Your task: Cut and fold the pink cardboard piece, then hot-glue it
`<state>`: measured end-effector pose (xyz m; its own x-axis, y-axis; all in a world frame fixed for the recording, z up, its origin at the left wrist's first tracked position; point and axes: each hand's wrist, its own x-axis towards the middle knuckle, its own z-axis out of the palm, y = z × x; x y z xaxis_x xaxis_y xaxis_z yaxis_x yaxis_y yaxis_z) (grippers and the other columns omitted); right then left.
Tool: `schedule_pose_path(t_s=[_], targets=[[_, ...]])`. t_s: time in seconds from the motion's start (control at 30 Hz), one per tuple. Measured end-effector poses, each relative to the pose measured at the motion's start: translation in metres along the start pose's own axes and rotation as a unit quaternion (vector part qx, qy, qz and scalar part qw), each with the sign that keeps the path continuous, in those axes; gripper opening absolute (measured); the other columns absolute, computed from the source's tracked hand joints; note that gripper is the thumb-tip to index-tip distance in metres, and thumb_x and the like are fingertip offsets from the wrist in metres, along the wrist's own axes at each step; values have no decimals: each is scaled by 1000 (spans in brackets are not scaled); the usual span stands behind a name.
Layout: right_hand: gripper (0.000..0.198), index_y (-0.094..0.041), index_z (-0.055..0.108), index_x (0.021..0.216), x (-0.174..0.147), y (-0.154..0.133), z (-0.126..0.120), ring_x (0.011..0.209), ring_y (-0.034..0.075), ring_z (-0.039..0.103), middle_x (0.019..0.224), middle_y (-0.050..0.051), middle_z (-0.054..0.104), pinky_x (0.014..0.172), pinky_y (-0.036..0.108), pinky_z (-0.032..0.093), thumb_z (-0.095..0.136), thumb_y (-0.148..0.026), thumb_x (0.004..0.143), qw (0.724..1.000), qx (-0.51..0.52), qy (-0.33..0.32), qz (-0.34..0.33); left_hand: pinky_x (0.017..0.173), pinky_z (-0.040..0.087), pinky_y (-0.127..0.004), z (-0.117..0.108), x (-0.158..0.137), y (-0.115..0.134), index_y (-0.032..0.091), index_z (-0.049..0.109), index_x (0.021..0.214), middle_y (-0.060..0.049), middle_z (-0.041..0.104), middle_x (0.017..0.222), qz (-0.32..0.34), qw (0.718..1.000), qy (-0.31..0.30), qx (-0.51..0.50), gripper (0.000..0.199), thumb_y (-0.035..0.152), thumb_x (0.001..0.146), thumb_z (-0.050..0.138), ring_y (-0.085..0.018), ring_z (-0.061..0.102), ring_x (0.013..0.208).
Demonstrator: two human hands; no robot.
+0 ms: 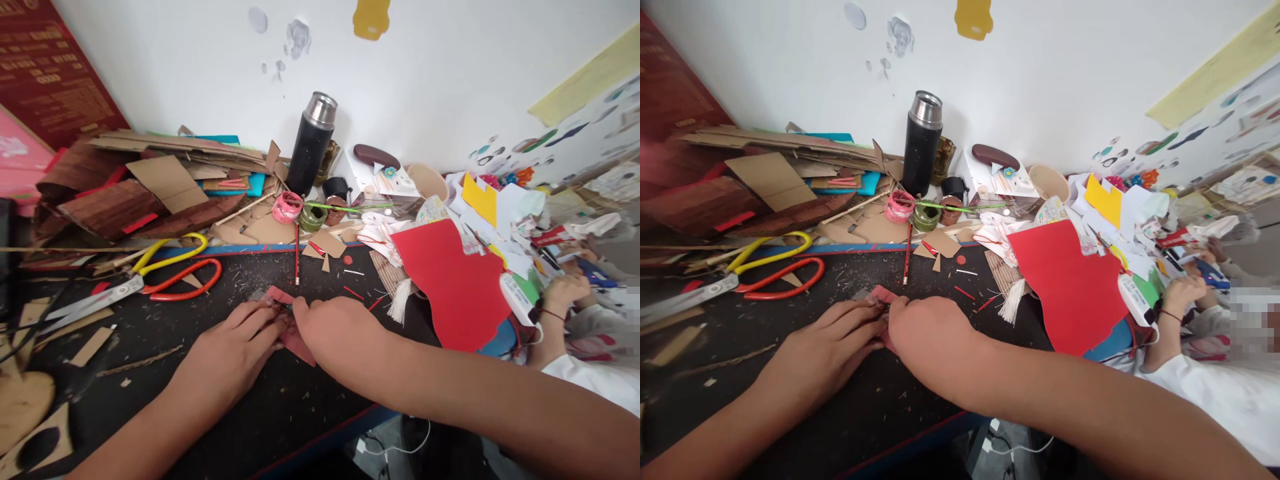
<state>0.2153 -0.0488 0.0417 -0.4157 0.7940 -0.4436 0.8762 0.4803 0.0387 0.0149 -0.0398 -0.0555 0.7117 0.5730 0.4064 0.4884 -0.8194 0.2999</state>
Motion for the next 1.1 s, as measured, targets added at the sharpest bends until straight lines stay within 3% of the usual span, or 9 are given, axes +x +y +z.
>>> schedule_pose_path(t_s=[0.17, 0.4, 0.7, 1.1], targets=[[25, -8, 63, 121, 2, 11, -5, 74, 26, 76, 82, 12, 77, 55, 32, 42, 60, -21, 100, 999, 30, -22, -20, 94, 61, -42, -1, 0, 0, 21, 72, 122, -8, 76, 120, 2, 1000, 5, 15, 29, 29, 108, 47, -28, 66, 116], [26, -12, 64, 123, -4, 20, -7, 76, 27, 75, 92, 13, 78, 55, 33, 37, 58, -22, 100, 998, 58, -28, 18, 98, 60, -41, -3, 1, 0, 20, 72, 122, -8, 76, 121, 9, 1000, 1, 10, 28, 28, 108, 49, -27, 66, 117], [14, -15, 64, 110, -12, 28, -9, 70, 24, 71, 84, 10, 77, 55, 34, 25, 57, -22, 102, 997, 69, 11, 26, 95, 60, -42, -2, -1, 0, 20, 72, 123, -9, 76, 121, 3, 1000, 0, 11, 28, 29, 107, 51, -28, 66, 117], [28, -13, 64, 126, -5, 22, -8, 75, 26, 74, 94, 12, 79, 55, 34, 29, 57, -21, 100, 996, 83, -16, 19, 94, 60, -40, -4, 1, 1, 20, 73, 121, -8, 76, 119, 2, 1000, 0, 14, 27, 29, 107, 51, -27, 67, 116]])
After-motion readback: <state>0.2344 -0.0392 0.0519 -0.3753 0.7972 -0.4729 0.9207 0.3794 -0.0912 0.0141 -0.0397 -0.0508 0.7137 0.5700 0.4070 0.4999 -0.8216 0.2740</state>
